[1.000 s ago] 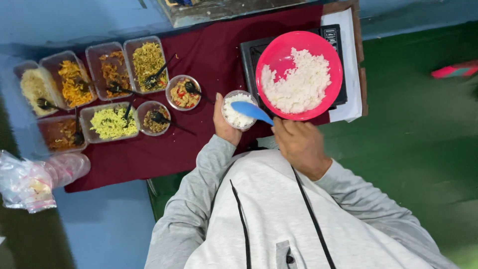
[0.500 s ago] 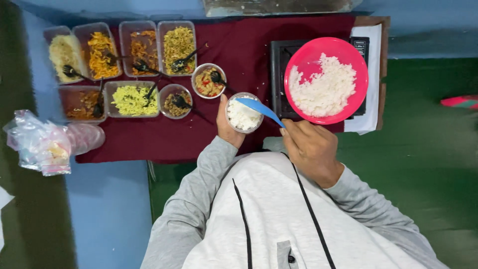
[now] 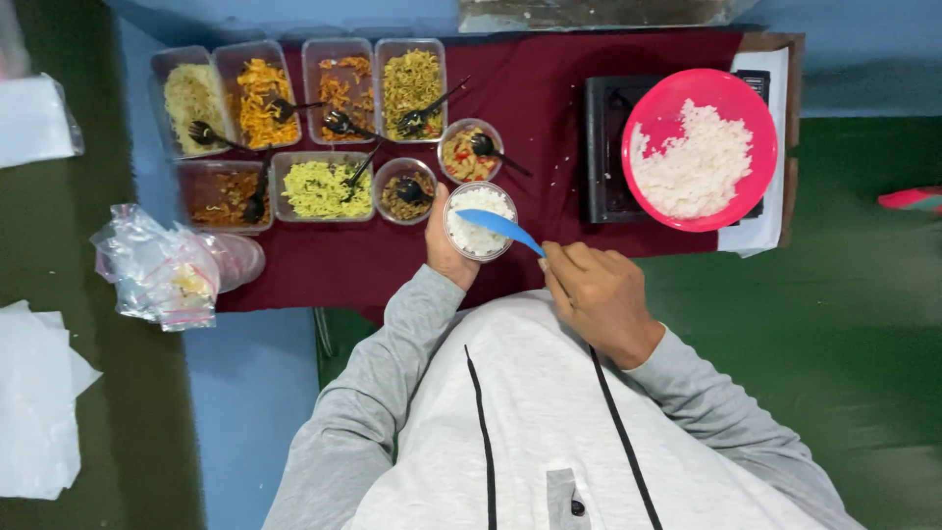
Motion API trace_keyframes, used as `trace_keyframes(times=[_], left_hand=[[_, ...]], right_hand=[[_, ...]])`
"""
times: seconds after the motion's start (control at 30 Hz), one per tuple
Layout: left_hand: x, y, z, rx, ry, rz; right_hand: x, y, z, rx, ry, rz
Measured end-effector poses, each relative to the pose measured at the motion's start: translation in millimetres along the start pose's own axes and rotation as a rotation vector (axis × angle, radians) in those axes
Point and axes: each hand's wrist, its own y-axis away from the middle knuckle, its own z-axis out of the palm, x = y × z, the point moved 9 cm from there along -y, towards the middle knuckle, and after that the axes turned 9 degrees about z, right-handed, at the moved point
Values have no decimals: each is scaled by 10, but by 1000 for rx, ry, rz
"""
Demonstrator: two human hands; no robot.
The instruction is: Folding a cardboard box and filling a small container with rice using a spoon
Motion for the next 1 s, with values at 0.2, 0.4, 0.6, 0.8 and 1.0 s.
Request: trace_keyframes(times=[0.2, 0.4, 0.6, 0.8, 1.0], left_hand=[[264, 121, -120, 36, 32, -53], [286, 44, -201, -23, 41, -79], [377, 107, -240, -46, -33, -140], [426, 113, -359, -49, -97, -192], [598, 241, -231, -92, -182, -162]], right_hand=[[-312, -51, -32, -1, 111, 29], [-447, -71, 310, -75, 251, 75], [-577, -114, 460, -47, 323, 126], [-610, 22, 442, 55, 322, 154], [-849, 14, 471, 54, 318, 36]])
